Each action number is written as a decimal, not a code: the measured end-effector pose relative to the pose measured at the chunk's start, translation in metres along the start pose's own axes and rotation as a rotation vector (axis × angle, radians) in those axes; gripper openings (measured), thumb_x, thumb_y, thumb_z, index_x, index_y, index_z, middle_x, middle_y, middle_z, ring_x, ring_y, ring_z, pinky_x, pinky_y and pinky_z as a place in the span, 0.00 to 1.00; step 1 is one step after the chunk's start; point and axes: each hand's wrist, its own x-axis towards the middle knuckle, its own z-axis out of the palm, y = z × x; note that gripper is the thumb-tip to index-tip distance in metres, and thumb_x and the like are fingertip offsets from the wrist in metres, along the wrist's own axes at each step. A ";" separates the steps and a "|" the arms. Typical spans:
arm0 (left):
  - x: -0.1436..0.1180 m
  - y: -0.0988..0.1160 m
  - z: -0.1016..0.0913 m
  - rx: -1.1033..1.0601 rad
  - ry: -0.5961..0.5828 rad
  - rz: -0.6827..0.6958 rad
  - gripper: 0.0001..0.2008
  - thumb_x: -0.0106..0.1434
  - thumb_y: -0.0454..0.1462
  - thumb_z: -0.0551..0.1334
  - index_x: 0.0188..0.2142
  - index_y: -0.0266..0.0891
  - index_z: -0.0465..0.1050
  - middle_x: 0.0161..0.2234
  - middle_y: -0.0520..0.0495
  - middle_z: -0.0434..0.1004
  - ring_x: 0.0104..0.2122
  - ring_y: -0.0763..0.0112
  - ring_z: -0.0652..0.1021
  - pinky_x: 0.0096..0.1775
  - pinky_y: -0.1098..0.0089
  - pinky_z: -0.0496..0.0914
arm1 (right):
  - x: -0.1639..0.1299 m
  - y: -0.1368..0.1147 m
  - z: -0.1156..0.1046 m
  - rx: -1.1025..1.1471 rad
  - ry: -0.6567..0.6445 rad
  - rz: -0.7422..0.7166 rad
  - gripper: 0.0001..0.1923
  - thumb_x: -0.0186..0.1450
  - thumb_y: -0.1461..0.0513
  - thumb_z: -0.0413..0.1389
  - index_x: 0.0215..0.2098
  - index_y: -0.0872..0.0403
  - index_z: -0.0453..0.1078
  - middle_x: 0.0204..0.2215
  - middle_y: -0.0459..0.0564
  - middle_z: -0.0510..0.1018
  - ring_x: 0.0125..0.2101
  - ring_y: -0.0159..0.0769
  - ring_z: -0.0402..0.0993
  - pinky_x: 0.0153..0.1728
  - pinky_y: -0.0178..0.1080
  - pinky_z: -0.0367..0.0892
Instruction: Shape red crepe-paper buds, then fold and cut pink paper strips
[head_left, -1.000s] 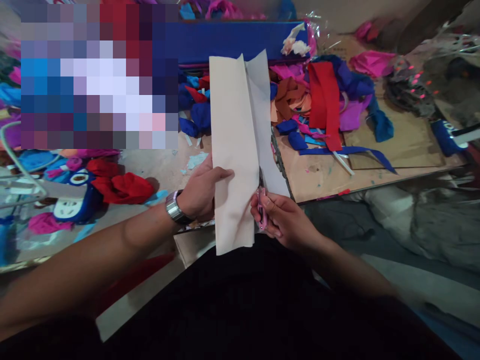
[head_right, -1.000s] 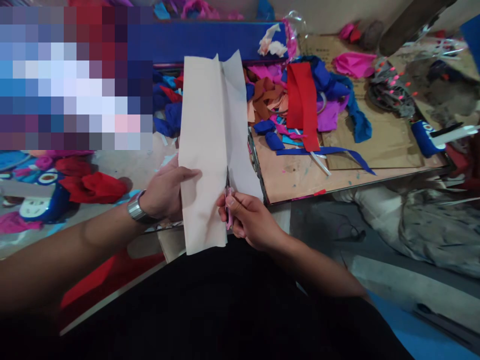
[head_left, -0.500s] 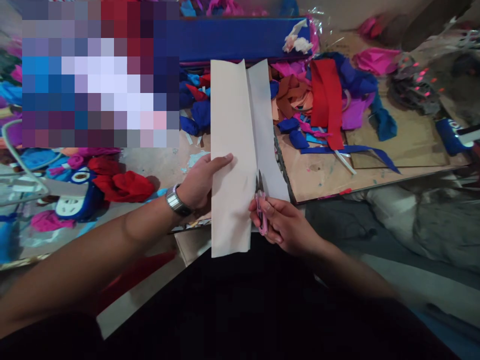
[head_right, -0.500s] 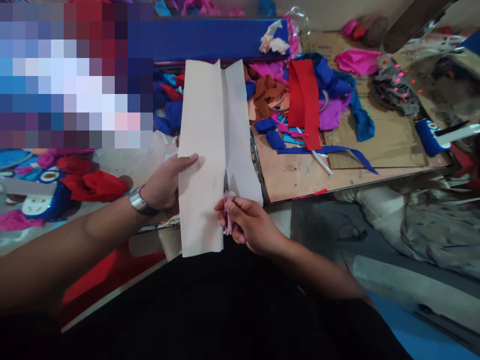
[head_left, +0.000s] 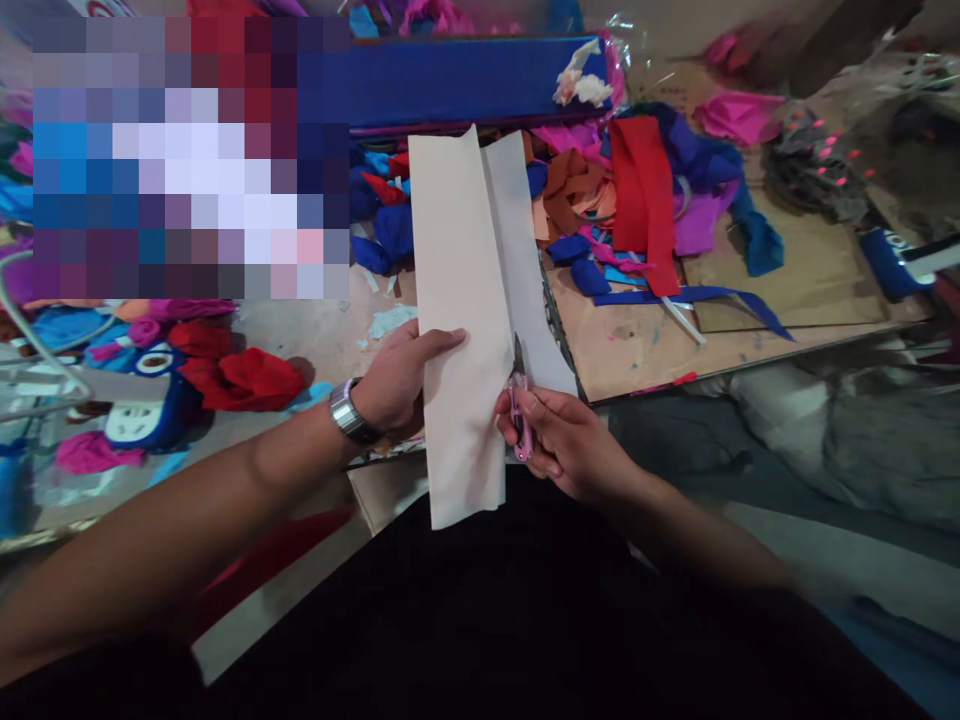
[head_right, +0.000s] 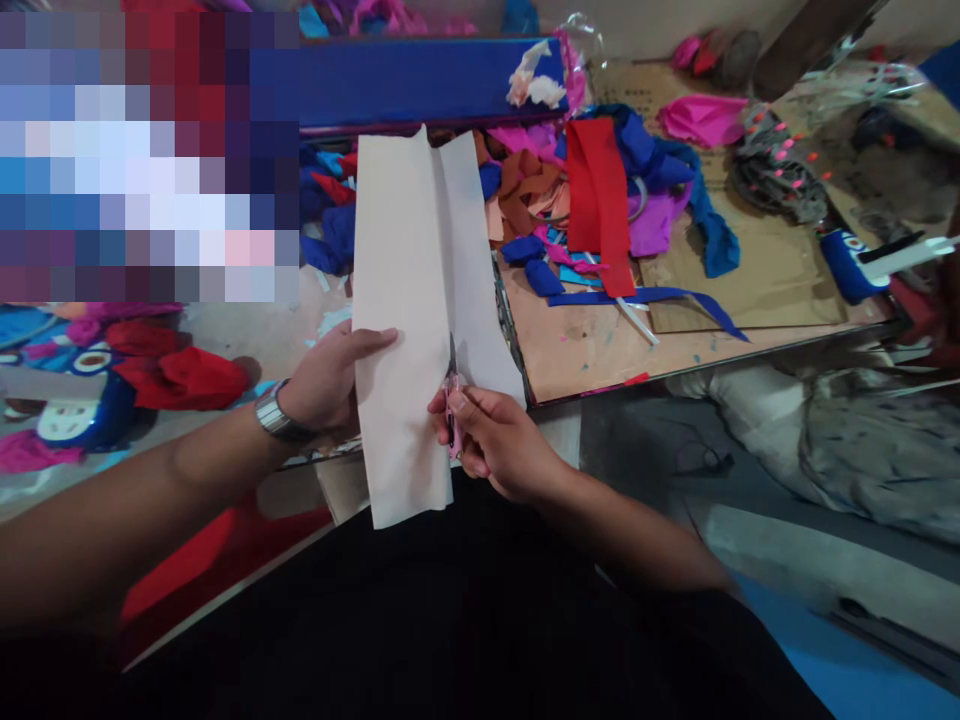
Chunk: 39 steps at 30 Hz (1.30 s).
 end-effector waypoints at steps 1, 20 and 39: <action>0.000 0.000 0.000 -0.003 0.002 -0.001 0.17 0.52 0.42 0.76 0.39 0.36 0.80 0.34 0.43 0.84 0.31 0.60 0.83 0.35 0.63 0.78 | 0.000 0.000 0.000 -0.005 0.000 0.003 0.18 0.75 0.49 0.59 0.42 0.57 0.73 0.29 0.45 0.75 0.15 0.18 0.52 0.14 0.29 0.47; 0.001 0.002 0.002 -0.025 -0.018 -0.015 0.16 0.54 0.44 0.74 0.38 0.38 0.81 0.34 0.44 0.85 0.34 0.56 0.84 0.37 0.61 0.78 | 0.000 0.002 0.001 -0.031 -0.009 -0.024 0.18 0.75 0.48 0.59 0.40 0.55 0.71 0.28 0.43 0.73 0.16 0.19 0.54 0.16 0.28 0.47; 0.009 0.003 0.002 -0.069 0.074 -0.007 0.19 0.53 0.43 0.74 0.42 0.37 0.79 0.33 0.44 0.83 0.34 0.56 0.84 0.42 0.57 0.80 | -0.007 0.009 0.000 -0.009 -0.020 0.029 0.18 0.75 0.49 0.60 0.43 0.56 0.74 0.28 0.43 0.75 0.14 0.17 0.52 0.15 0.28 0.44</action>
